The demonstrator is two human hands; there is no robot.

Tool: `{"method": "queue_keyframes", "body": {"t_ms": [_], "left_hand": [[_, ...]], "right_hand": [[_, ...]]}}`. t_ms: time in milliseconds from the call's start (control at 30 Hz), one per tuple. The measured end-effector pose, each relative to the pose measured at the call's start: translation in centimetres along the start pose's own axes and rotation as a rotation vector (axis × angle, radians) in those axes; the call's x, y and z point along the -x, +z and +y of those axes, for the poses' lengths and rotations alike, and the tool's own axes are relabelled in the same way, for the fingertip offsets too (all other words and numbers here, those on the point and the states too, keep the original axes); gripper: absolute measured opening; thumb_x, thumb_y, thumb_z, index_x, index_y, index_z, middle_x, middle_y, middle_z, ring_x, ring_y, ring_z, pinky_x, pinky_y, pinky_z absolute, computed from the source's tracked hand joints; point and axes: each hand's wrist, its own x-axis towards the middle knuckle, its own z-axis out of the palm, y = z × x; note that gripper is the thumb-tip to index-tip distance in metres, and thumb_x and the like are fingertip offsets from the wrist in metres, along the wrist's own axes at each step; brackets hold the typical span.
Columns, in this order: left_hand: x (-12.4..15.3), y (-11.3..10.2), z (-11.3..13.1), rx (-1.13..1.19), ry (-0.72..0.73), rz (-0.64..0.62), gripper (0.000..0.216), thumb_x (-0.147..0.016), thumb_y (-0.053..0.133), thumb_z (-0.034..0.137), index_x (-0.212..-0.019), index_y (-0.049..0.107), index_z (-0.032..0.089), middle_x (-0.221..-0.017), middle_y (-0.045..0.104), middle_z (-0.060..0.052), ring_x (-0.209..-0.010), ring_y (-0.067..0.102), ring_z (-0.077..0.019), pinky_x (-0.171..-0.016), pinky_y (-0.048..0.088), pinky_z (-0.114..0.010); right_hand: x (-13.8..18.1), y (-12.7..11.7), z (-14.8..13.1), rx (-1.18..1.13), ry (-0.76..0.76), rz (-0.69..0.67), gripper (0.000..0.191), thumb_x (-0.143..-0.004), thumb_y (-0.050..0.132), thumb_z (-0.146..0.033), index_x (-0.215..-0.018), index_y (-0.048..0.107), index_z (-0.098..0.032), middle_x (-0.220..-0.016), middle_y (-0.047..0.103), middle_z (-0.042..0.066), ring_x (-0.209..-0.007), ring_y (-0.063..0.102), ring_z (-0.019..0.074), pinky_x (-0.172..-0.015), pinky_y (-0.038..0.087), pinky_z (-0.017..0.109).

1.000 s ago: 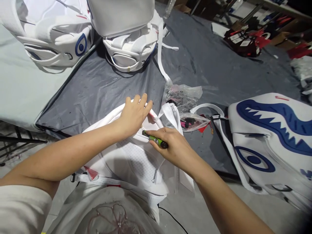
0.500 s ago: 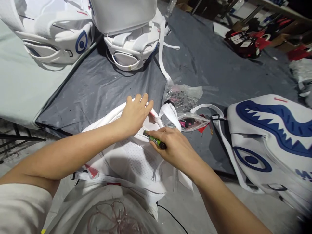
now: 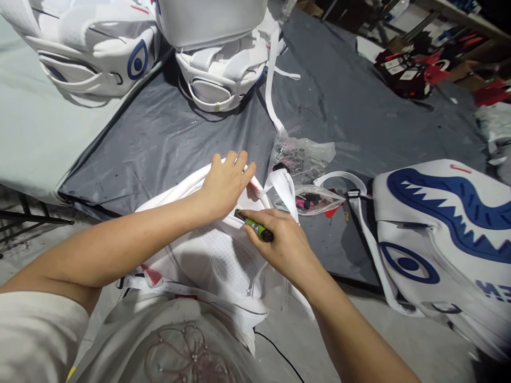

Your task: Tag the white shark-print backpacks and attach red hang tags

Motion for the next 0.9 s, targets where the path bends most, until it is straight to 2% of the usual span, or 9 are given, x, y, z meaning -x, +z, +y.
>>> {"method": "queue_keyframes", "body": {"t_ms": [233,333,667,900], "left_hand": [[0.0,-0.2,0.0,0.015,-0.003,-0.014,0.064,-0.089,0.064,0.031,-0.146,0.037,0.016,-0.153,0.038,-0.017,-0.126,0.044,-0.0325,-0.097,0.04,-0.044],[0.0,-0.1,0.1,0.006,-0.002,0.003,0.063,-0.089,0.063,0.031,-0.145,0.038,0.015,-0.152,0.039,-0.016,-0.125,0.045,-0.0322,-0.097,0.04,-0.044],[0.1,0.1,0.0,0.002,0.0,0.016,0.06,-0.09,0.062,0.032,-0.144,0.039,0.016,-0.15,0.041,-0.016,-0.123,0.046,-0.0316,-0.095,0.04,-0.043],[0.0,0.0,-0.1,0.041,-0.016,-0.023,0.064,-0.09,0.064,0.037,-0.146,0.037,0.022,-0.153,0.037,-0.014,-0.128,0.042,-0.0325,-0.099,0.037,-0.044]], "right_hand": [[0.0,0.4,-0.8,0.04,0.002,0.03,0.03,-0.087,0.065,-0.021,-0.115,0.074,-0.023,-0.096,0.076,0.006,-0.088,0.07,0.0227,-0.075,0.05,0.032],[0.0,0.2,-1.1,0.117,0.041,0.011,0.028,-0.086,0.065,-0.022,-0.112,0.075,-0.024,-0.092,0.076,0.007,-0.084,0.07,0.0236,-0.071,0.048,0.031],[0.0,0.2,-0.8,0.058,0.018,0.015,0.03,-0.087,0.064,-0.023,-0.115,0.074,-0.024,-0.093,0.077,0.005,-0.085,0.071,0.0234,-0.073,0.049,0.031],[0.2,0.5,-0.5,0.048,0.012,0.051,0.029,-0.086,0.064,-0.022,-0.112,0.075,-0.025,-0.094,0.077,0.006,-0.085,0.071,0.0239,-0.077,0.049,0.034]]}}
